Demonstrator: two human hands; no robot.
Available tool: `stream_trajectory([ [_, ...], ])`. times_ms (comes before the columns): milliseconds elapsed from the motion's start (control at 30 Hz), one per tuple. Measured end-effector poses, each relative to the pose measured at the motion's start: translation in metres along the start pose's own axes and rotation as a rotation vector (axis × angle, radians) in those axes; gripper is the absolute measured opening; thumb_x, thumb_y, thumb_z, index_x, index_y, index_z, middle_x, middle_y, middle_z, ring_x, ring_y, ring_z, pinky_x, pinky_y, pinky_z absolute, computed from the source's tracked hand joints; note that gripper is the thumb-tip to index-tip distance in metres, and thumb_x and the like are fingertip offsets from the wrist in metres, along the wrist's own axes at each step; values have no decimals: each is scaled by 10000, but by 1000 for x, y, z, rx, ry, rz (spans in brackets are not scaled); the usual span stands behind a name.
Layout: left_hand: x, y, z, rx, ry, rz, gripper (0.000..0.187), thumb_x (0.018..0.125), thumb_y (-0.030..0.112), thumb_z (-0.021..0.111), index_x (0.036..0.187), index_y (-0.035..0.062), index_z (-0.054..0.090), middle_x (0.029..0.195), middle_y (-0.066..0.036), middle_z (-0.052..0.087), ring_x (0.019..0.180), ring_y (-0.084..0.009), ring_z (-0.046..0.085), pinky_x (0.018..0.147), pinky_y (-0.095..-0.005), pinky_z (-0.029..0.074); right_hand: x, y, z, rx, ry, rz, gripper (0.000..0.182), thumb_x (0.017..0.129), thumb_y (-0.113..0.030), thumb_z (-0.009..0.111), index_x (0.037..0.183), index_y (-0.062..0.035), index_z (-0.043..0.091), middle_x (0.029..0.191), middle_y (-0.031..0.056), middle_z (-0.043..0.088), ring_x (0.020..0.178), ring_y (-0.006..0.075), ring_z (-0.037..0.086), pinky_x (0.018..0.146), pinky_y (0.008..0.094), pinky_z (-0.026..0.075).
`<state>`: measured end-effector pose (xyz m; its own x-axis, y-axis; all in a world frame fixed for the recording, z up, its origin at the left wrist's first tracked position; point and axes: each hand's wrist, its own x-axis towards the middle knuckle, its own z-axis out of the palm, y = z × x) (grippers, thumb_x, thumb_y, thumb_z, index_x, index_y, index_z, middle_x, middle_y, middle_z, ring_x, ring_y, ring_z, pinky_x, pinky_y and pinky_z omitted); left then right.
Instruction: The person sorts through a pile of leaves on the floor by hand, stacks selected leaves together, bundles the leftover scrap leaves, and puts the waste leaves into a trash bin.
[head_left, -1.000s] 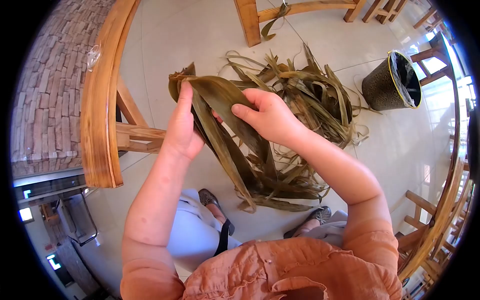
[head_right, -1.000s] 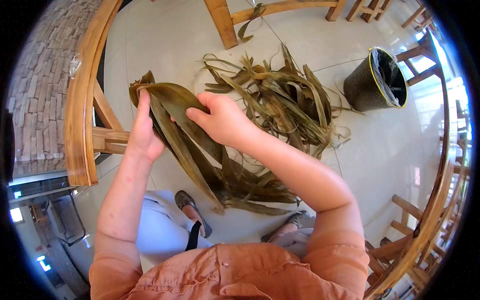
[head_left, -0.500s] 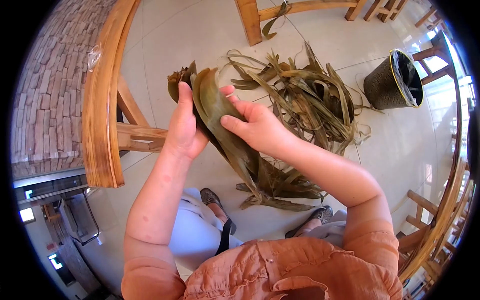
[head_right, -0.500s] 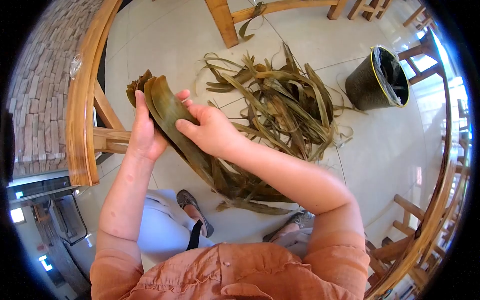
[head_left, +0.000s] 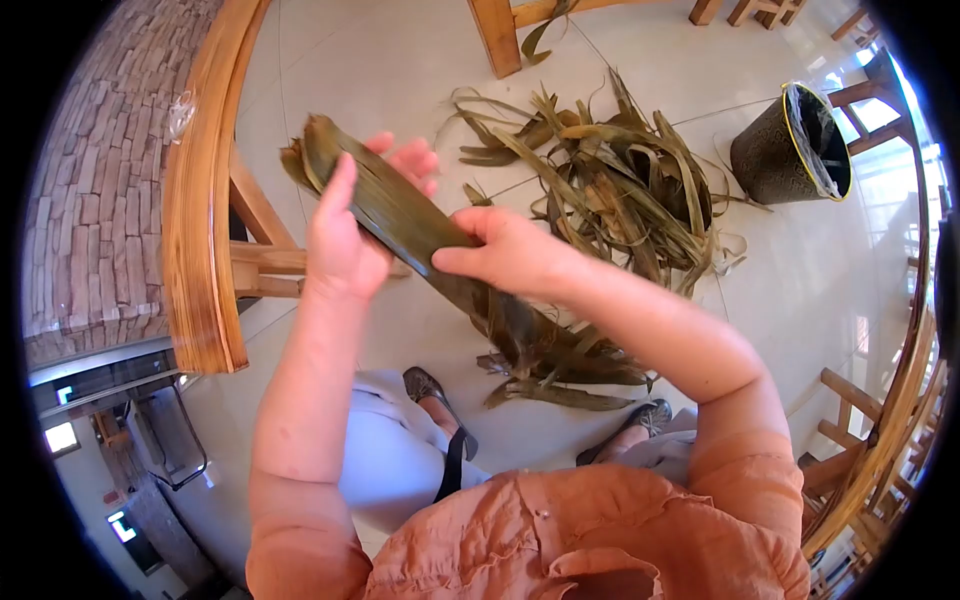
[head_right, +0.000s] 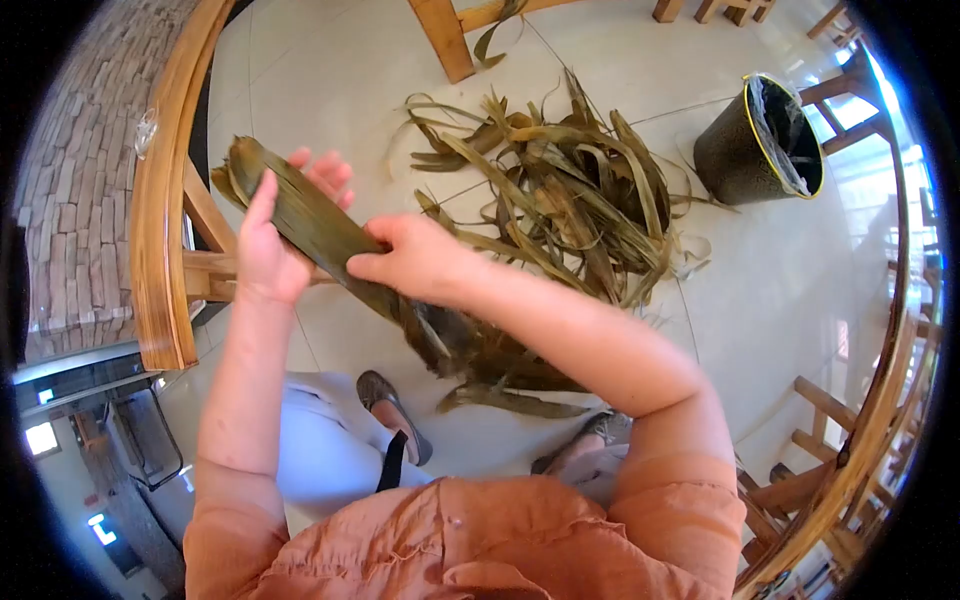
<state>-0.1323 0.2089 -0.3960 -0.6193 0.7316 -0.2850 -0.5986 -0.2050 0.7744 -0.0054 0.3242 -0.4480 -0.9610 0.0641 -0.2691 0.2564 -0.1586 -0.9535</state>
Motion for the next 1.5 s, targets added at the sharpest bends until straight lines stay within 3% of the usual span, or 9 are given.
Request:
stream_trajectory([
  [500,10,51,-21,-18,373,368,369,995,271,241,1194,12,413,1290,-236,451,1211,-335,448,1043,-488,349,-22,95,-60,-148,-375,331,189,877,-204,595,885,-26,660,812,-16,641,749,68,532,703,241,437],
  [533,9,52,-20,-22,394,376,373,996,265,239,1209,8,405,1301,-233,445,1223,-333,439,1052,-488,339,-27,105,-58,-252,-299,290,229,833,-241,626,757,-27,656,657,39,608,621,128,524,610,268,425],
  [633,9,53,-19,27,470,420,383,995,258,229,1202,-3,419,1288,-226,459,1212,-335,449,1054,-491,336,-35,115,-63,-546,-319,348,242,821,-257,643,775,-19,656,698,98,634,676,193,577,643,304,453],
  [767,7,56,-18,52,482,469,405,993,270,231,1203,-3,445,1279,-198,472,1201,-311,459,1067,-471,326,-49,161,-73,-1307,-99,206,169,788,-160,616,917,-53,640,978,141,602,888,287,608,746,371,504],
  [867,6,54,-19,47,439,444,385,994,253,248,1193,-4,453,1268,-193,477,1184,-304,467,1063,-466,333,-37,151,-99,-1261,316,-14,221,786,-169,611,979,-68,573,972,121,557,939,287,586,764,392,511],
  [1067,7,60,-35,-35,370,434,356,991,242,266,1173,-2,451,1250,-200,486,1137,-316,497,1035,-468,362,-24,160,-165,-1301,593,550,438,813,-403,651,1015,-36,525,995,155,622,908,286,640,714,407,534],
  [1167,8,61,-49,-74,301,425,348,990,240,264,1166,0,444,1244,-192,491,1124,-307,504,1020,-468,376,-32,172,-176,-1265,489,760,344,831,-272,644,1039,-30,516,1014,171,625,934,293,634,717,400,530],
  [1267,11,65,-67,-118,167,402,354,989,239,260,1166,-3,449,1242,-178,496,1109,-290,508,1011,-463,383,-37,201,-182,-1351,494,573,216,825,-128,602,1009,-36,536,1003,159,629,952,301,621,737,398,523],
  [1500,16,73,-93,-127,-142,340,379,989,215,265,1204,-32,456,1185,-145,524,1098,-248,509,1009,-419,395,-30,188,-201,-961,523,212,218,795,-143,590,993,-55,614,955,130,629,890,317,606,748,405,493],
])
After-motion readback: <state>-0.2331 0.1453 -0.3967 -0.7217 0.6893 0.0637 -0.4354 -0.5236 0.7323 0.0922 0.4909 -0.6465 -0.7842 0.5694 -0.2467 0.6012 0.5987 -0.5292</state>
